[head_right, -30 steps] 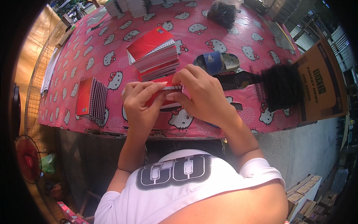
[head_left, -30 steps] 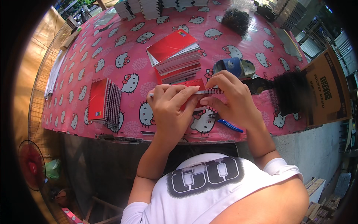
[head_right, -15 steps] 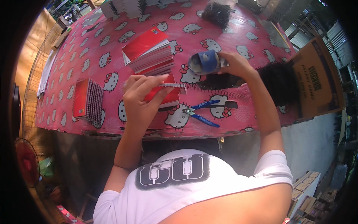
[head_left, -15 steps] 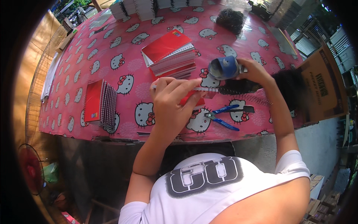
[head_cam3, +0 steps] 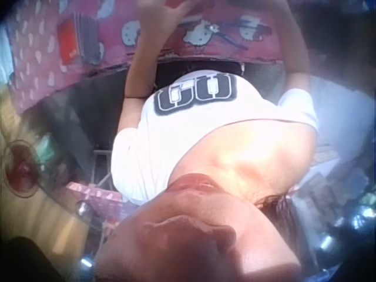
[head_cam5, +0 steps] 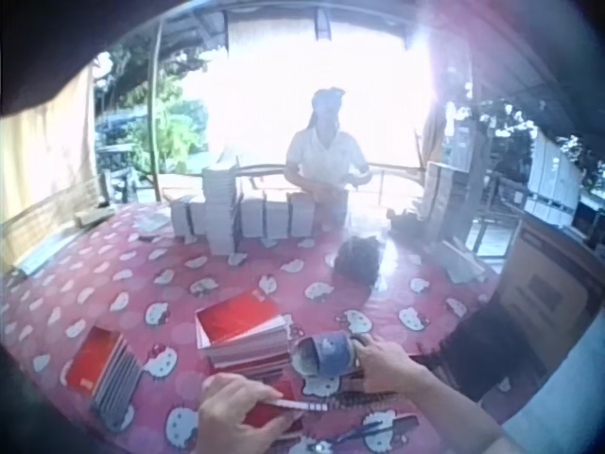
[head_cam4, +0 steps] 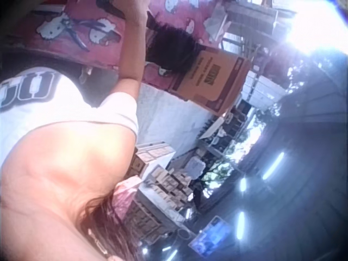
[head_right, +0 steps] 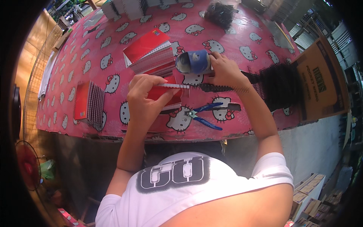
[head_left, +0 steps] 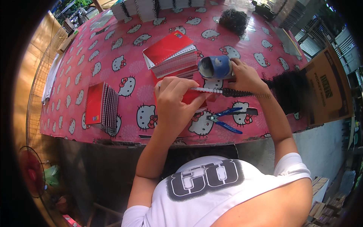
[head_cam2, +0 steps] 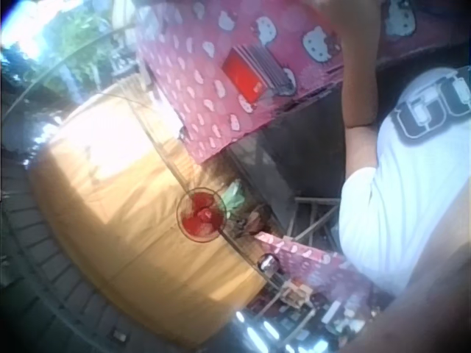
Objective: The person threads a metal spiral coil through the pre-punched holes of a red notebook cover and its pages by hand, then uses a pair of blue pliers to crimp and trim the end of the wire.
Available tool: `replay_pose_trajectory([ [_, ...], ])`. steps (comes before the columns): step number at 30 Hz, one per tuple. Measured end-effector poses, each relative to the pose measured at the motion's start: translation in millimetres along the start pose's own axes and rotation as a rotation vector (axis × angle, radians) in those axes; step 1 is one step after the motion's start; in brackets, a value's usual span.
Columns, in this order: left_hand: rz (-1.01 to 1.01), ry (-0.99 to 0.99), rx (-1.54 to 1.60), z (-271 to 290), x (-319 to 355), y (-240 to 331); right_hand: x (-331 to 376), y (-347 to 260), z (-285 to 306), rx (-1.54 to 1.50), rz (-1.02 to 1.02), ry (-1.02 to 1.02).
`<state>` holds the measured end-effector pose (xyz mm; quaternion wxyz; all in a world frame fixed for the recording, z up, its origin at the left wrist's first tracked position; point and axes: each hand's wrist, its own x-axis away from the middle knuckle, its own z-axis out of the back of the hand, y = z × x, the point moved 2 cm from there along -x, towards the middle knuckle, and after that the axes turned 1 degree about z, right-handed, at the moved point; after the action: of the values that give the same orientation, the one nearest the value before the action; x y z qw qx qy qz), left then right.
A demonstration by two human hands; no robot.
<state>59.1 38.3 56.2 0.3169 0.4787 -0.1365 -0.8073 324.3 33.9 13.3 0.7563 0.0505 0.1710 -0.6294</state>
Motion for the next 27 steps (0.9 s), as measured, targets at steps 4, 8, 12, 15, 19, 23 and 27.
replay_pose_trajectory([
  [4, 0.011, 0.026, 0.026, -2, -2, 3, -4, 15, -2, -0.096, -0.196, -0.126],
  [8, 0.019, -0.005, 0.049, -1, 1, -1, 2, 7, 19, -0.982, -0.175, 0.105],
  [12, -0.035, -0.010, 0.025, -1, -4, 3, -7, -8, 32, -0.821, 0.011, -0.069],
  [15, -0.026, -0.013, 0.049, -1, -9, 4, -6, 5, 31, -1.228, 0.159, -0.213],
  [19, 0.080, -0.032, 0.066, 2, -11, 8, -30, -19, 38, -0.691, 0.060, -0.034],
  [23, 0.083, -0.026, 0.098, 6, -4, 0, -24, -15, 41, -0.740, 0.257, -0.070],
  [27, 0.063, 0.051, 0.070, 11, -2, -7, -25, -31, 35, -1.131, -0.047, -0.009],
])
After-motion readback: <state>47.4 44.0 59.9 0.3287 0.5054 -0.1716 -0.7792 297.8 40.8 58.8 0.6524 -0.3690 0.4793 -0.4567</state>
